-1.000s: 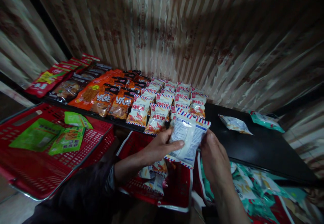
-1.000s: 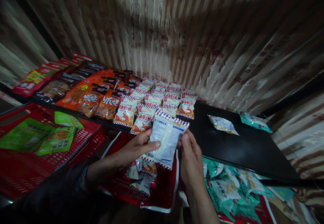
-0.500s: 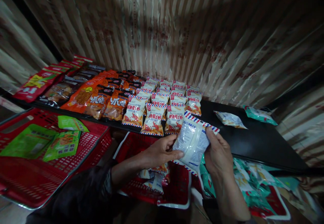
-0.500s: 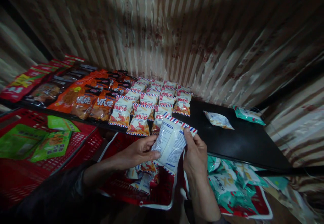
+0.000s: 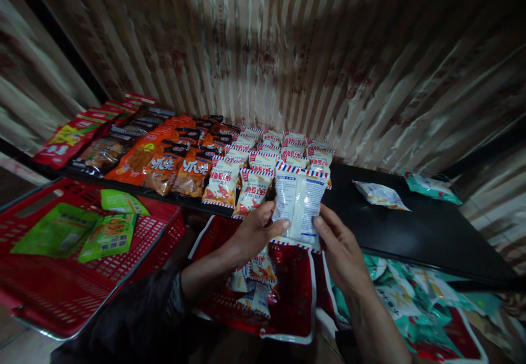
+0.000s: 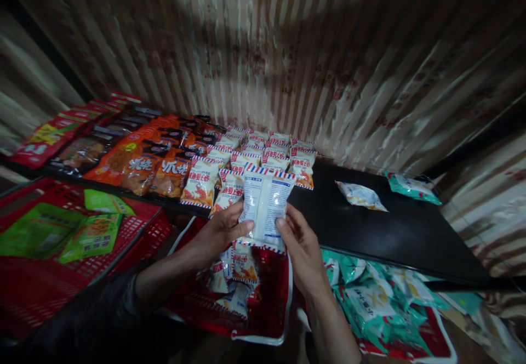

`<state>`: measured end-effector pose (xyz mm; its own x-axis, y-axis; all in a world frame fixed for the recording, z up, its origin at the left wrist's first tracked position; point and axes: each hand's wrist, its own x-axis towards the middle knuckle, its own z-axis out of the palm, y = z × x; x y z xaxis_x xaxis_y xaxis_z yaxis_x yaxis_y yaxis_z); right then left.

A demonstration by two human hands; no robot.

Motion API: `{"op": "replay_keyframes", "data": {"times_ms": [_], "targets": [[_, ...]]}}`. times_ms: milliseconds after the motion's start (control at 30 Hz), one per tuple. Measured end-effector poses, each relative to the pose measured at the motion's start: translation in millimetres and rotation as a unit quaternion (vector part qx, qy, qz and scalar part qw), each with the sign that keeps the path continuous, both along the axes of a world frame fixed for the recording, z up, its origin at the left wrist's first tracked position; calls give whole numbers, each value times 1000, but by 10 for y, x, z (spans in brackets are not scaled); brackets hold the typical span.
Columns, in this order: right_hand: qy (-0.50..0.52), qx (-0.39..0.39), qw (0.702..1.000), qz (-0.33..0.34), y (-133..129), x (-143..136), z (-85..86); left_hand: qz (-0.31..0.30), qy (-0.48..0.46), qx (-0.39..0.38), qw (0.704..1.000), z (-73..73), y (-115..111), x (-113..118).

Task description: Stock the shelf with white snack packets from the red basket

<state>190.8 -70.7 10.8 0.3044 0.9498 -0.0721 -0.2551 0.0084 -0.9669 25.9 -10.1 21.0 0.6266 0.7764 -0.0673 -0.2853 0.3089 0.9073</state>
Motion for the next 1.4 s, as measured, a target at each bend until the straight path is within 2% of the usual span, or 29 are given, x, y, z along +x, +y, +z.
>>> {"op": "replay_keyframes", "data": {"times_ms": [267, 600, 933, 1100, 1400], "targets": [[-25, 26, 999, 17, -2, -81, 22, 43, -18, -30, 998, -7, -2, 8], [-55, 41, 997, -23, 16, -39, -71, 12, -7, -12, 1000, 45, -26, 13], [-88, 42, 994, -57, -8, -131, 24, 18, -13, -9, 1000, -9, -10, 31], [-105, 54, 992, -45, 6, -132, 0, 25, 2, -1, 1000, -14, -15, 35], [-123, 33, 989, -81, 3, -123, -30, 23, 13, -5, 1000, 36, -51, 30]]}}
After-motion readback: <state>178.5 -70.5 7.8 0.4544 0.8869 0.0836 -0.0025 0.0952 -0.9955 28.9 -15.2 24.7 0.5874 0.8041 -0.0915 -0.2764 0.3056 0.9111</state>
